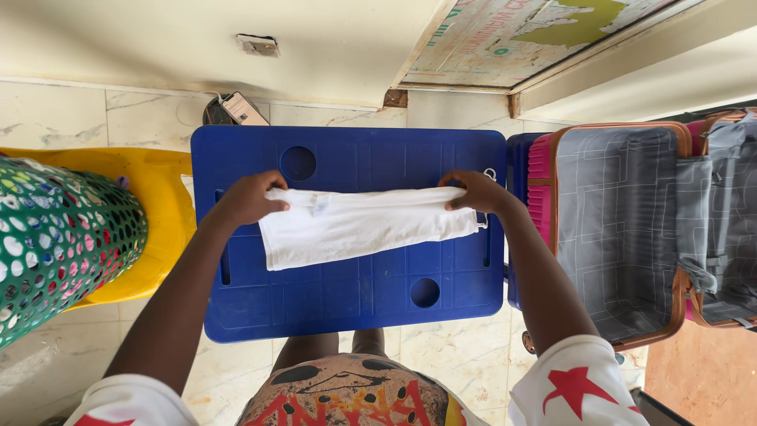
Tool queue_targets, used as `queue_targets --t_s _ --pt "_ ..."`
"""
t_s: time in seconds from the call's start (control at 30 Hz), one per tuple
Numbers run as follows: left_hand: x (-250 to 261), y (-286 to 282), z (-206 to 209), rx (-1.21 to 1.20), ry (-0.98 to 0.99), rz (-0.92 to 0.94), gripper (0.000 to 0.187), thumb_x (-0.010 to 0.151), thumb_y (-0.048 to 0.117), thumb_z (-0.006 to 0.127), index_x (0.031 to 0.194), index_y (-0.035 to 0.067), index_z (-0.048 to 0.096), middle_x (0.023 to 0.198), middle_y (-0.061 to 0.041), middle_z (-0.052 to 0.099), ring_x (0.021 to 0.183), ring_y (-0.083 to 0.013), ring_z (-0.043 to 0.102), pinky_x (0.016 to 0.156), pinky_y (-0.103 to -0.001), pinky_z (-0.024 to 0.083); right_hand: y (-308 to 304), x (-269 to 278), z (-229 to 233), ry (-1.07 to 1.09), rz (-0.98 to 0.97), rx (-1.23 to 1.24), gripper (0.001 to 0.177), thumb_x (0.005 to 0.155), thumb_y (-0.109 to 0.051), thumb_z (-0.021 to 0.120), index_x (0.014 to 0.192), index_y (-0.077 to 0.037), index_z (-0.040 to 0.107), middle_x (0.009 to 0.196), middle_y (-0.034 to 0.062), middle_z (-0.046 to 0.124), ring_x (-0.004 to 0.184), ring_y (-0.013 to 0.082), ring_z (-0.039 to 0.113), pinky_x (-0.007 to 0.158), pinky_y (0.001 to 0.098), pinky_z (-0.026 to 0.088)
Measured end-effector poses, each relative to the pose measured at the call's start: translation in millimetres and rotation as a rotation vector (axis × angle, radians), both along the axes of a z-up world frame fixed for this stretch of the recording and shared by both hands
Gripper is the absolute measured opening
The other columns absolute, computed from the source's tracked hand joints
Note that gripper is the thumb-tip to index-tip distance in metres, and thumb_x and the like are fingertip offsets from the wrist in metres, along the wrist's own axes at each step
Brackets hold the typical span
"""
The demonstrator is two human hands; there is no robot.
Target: The person picks up a white top and denim shorts from a laundry basket and folds them by hand on a blue table before placing them into an open suitcase.
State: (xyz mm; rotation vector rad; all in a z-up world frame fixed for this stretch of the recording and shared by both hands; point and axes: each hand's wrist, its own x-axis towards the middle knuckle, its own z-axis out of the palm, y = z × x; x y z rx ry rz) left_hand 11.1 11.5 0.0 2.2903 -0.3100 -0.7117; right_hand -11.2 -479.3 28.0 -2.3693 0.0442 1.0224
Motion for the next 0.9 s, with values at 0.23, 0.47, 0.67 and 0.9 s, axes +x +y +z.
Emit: queue_targets --t_s 0.23,0.47,0.67,0.9 --pt "15 2 80 -0.105 -0.084 0.112 0.027 0.08 0.019 0.082 0.106 0.011 0.077 0.095 -0.009 0.077 0.087 -0.0228 0.075 0.079 -0.034 0.055 -4 -20 69 -0.48 0.168 -0.227 0.029 0.073 -0.014 0.089 0.092 -0.004 0.069 0.095 0.0144 0.063 0.088 0.0362 0.064 0.074 0.0473 0.051" --pt "-15 17 109 0.003 -0.446 -0.128 0.017 0.073 0.008 0.081 0.087 0.016 0.08 0.079 -0.001 0.071 0.078 -0.0222 0.06 0.073 -0.036 0.05 -14 -89 85 -0.843 0.13 -0.287 0.022 0.068 0.008 0.069 0.081 -0.008 0.066 0.084 0.0056 0.062 0.092 0.0307 0.062 0.081 0.0454 0.052" --pt "-79 16 25 0.239 -0.603 -0.434 0.022 0.078 0.003 0.077 0.087 0.023 0.077 0.083 0.002 0.07 0.093 -0.0196 0.064 0.084 -0.039 0.05 23 -153 -7 -0.588 0.17 -0.457 0.033 0.076 0.01 0.058 0.097 -0.012 0.069 0.095 0.0069 0.066 0.097 0.0271 0.064 0.082 0.0431 0.052" --pt "-135 5 3 0.33 -0.395 -0.19 0.022 0.089 0.031 0.073 0.107 0.018 0.072 0.106 -0.003 0.069 0.11 -0.0238 0.061 0.098 -0.042 0.046 69 -191 4 -0.172 -0.254 -0.734 0.025 0.085 -0.011 0.064 0.109 -0.019 0.068 0.12 0.0074 0.064 0.125 0.0301 0.054 0.099 0.0476 0.046"
